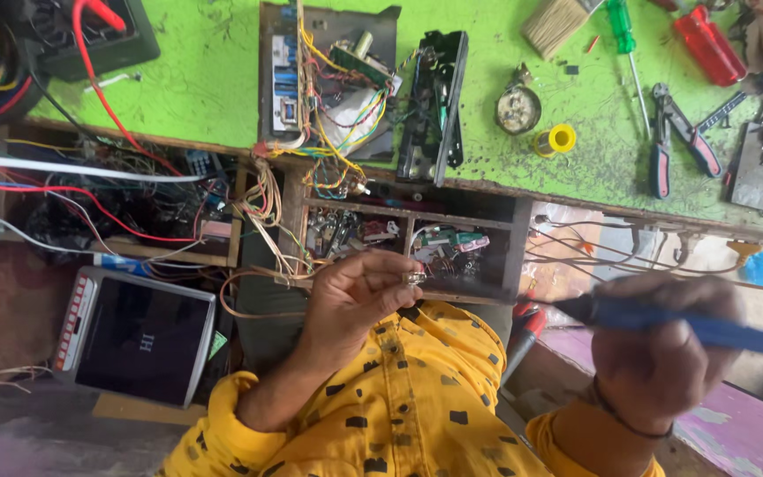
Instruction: The person uses a soldering iron to attach small electronic components to a circuit board. They repeatedly heat the joints and apply solder, then inspect the connections by turning the board over.
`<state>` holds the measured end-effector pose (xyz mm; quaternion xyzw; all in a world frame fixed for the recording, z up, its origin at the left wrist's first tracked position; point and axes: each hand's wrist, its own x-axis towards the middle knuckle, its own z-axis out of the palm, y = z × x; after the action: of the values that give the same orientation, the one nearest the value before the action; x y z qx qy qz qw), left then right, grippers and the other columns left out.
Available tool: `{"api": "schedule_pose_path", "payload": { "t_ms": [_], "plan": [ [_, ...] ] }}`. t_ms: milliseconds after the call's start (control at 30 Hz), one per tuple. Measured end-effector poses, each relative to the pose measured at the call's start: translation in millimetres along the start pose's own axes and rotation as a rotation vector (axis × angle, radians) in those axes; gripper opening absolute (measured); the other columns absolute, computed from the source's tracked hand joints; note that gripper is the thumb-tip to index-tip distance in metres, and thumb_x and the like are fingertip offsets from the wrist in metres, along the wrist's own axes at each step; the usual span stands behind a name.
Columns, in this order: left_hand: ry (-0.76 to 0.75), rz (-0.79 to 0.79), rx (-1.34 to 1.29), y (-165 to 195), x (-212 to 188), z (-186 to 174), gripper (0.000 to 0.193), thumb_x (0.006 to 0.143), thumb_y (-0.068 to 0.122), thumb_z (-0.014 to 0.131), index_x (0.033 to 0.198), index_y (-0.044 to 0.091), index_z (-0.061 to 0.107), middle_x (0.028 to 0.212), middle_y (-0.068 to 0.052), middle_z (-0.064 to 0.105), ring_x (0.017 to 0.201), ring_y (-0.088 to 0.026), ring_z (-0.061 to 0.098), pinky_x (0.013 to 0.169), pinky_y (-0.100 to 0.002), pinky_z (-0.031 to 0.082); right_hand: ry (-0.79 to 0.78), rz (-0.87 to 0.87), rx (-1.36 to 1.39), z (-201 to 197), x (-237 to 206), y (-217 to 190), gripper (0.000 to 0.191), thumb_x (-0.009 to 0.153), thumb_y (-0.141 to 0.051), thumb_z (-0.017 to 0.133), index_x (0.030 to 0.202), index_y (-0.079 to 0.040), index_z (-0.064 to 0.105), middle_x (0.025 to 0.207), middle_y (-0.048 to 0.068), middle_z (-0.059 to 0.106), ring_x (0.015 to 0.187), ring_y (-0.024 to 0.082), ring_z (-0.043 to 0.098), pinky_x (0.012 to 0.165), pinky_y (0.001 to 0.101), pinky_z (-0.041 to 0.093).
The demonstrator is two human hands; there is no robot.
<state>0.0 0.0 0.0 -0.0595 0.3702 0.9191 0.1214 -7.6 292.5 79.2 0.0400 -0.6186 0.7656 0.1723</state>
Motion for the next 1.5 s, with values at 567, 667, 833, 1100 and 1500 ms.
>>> {"api": "schedule_pose_path", "payload": {
  "t_ms": [567, 667, 833, 1100, 1500],
  "plan": [
    [-0.002, -0.031, -0.030, 4, 26, -13, 0.026, 0.095, -0.003, 0.074, 0.120, -0.003, 0.067, 0.110, -0.009, 0.073, 0.101, -0.017, 0.073, 0.091, -0.030, 0.060, -0.031, 0.067, -0.024, 21, 17, 18, 0.030, 0.107, -0.019, 0.069, 0.107, 0.002, 0.047, 0.097, 0.033, 0.066, 0.074, 0.033, 0.069, 0.067, 0.0353, 0.060],
    [0.001, -0.039, -0.030, 3, 34, -9, 0.026, 0.095, -0.003, 0.074, 0.120, -0.004, 0.067, 0.108, -0.009, 0.074, 0.100, -0.017, 0.073, 0.091, -0.030, 0.060, -0.025, 0.079, -0.022, 17, 25, 19, 0.030, 0.106, -0.019, 0.069, 0.108, 0.002, 0.047, 0.100, 0.035, 0.067, 0.069, 0.031, 0.068, 0.065, 0.0332, 0.058],
    [-0.011, -0.032, -0.017, 5, 34, -22, 0.026, 0.096, -0.002, 0.073, 0.121, -0.004, 0.067, 0.107, -0.010, 0.074, 0.101, -0.017, 0.073, 0.091, -0.030, 0.060, -0.019, 0.076, -0.015, 25, 20, 30, 0.031, 0.107, -0.019, 0.069, 0.108, 0.002, 0.047, 0.100, 0.035, 0.067, 0.066, 0.030, 0.067, 0.062, 0.0321, 0.056],
    [-0.001, -0.014, -0.002, 13, 39, -28, 0.024, 0.096, -0.002, 0.073, 0.119, -0.004, 0.067, 0.113, -0.011, 0.074, 0.101, -0.018, 0.074, 0.088, -0.032, 0.062, -0.007, 0.082, -0.039, 33, 22, 33, 0.030, 0.106, -0.019, 0.068, 0.108, 0.002, 0.047, 0.099, 0.035, 0.066, 0.067, 0.030, 0.067, 0.060, 0.0322, 0.057],
    [0.004, -0.017, -0.016, 20, 39, -50, 0.023, 0.096, -0.002, 0.072, 0.118, -0.003, 0.066, 0.111, -0.011, 0.074, 0.100, -0.020, 0.075, 0.087, -0.032, 0.062, -0.047, 0.081, -0.034, 49, 17, 46, 0.029, 0.107, -0.018, 0.066, 0.109, 0.003, 0.046, 0.101, 0.035, 0.065, 0.076, 0.033, 0.069, 0.068, 0.0367, 0.060]
  ]
}}
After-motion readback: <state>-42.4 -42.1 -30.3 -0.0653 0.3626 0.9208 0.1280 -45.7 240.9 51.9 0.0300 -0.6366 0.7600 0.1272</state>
